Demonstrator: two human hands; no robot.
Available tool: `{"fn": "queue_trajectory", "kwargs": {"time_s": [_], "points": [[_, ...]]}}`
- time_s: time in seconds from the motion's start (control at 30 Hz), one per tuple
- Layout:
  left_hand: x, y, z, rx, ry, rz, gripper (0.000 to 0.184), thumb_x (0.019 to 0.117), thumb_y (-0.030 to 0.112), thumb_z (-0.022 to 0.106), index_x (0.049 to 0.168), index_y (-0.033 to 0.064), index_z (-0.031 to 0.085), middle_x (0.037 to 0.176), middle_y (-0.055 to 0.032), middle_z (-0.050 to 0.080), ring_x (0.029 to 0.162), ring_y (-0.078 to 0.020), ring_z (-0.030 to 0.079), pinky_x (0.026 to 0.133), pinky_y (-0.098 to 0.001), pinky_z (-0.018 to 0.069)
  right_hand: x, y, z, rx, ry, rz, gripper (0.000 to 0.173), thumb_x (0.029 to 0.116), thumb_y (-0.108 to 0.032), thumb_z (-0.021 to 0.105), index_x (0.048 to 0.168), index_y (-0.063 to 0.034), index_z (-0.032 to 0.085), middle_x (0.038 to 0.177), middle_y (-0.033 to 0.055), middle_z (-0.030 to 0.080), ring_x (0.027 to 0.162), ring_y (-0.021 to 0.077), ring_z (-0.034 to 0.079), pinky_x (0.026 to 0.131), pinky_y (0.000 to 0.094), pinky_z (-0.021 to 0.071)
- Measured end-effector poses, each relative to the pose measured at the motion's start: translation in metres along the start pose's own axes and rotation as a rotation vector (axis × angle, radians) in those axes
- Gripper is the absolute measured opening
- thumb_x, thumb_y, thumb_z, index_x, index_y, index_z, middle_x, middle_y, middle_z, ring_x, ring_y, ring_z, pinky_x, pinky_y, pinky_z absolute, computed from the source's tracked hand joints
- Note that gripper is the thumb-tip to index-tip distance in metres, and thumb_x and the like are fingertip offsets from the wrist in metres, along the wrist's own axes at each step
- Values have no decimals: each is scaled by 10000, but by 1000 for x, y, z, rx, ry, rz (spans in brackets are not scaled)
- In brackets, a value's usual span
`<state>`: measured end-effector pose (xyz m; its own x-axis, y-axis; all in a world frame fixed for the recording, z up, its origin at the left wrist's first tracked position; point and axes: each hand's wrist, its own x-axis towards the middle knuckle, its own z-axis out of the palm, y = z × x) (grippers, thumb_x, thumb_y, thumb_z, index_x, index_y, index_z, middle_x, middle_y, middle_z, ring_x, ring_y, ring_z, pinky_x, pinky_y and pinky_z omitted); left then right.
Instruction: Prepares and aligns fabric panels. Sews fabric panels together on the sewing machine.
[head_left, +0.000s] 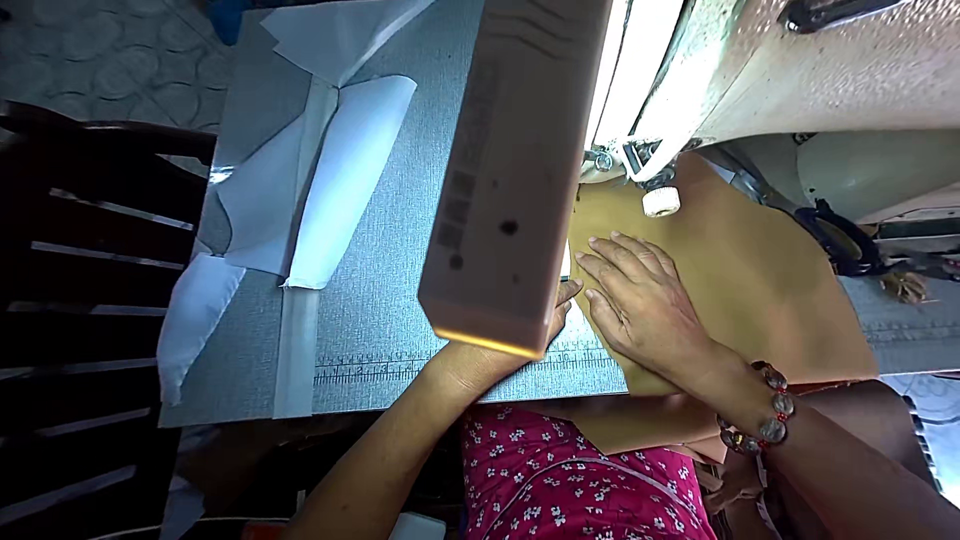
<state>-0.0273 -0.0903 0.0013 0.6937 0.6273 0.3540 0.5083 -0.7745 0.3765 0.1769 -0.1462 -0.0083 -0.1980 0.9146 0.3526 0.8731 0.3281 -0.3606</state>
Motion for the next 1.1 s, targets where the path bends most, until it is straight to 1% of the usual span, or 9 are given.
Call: {"fn": "queue_trajectory", "kwargs": {"time_s": [0.23,0.3,0.4,0.6,0.67,0.77,0.87,1.0,1.1], "points": [[7,-6,-1,43,-28,-14,296,975,324,559,1082,242,822,1268,-131,691,1338,-432,497,1077,-629,323,12,11,0,8,-16,-51,434,1007,-268,433,1265,-53,708,1357,164,657,1337,385,558,1109,570,396],[11,-5,-5,19,-72,-32,294,977,313,566,1111,230,814,1315,-142,660,1369,-441,453,1093,-628,302,16,15,0,20,-8,-69,417,1000,-254,452,1241,-41,717,1343,168,663,1322,385,569,1105,562,404],[24,-1,-12,3,-116,-84,314,1002,297,551,1175,190,790,1355,-184,628,1375,-452,448,1102,-606,317,24,20,-2,26,-7,-91,415,988,-238,470,1240,-9,709,1329,182,669,1297,398,589,1097,560,417],[32,-9,-11,27,-123,-100,337,1014,320,531,1236,216,763,1395,-174,598,1408,-446,404,1116,-610,289,36,33,-3,29,-1,-95,414,982,-245,507,1260,-6,700,1303,190,680,1292,387,597,1124,530,415],[24,-37,19,65,85,8,337,1008,382,517,1143,264,802,1289,-141,668,1330,-430,490,1079,-601,330,40,35,-5,30,-24,-90,414,976,-235,514,1272,-9,695,1316,193,670,1290,384,594,1128,526,411],[34,-33,9,65,-73,-100,318,992,342,540,1166,266,796,1326,-121,655,1389,-418,439,1128,-604,283,43,35,-11,38,-53,-82,424,968,-213,521,1300,6,670,1297,215,665,1272,386,596,1119,529,407],[44,-35,9,81,-50,-114,332,982,350,532,1174,262,789,1354,-123,639,1402,-408,431,1126,-596,295,45,32,-17,39,-36,-63,399,970,-183,548,1290,21,671,1239,222,684,1208,378,632,1068,510,455],[54,-39,10,28,-16,-87,324,984,330,535,1174,245,784,1362,-115,638,1410,-418,424,1099,-611,315,45,28,-32,65,-73,-31,380,980,-141,558,1283,67,655,1268,286,652,1256,445,590,1108,545,410],[50,-41,11,-67,14,-110,303,991,331,546,1141,255,798,1410,-103,615,1435,-421,394,1104,-627,302,49,29,-40,66,-91,-26,336,984,-119,569,1226,90,674,1207,295,675,1197,450,627,1071,537,448]]}}
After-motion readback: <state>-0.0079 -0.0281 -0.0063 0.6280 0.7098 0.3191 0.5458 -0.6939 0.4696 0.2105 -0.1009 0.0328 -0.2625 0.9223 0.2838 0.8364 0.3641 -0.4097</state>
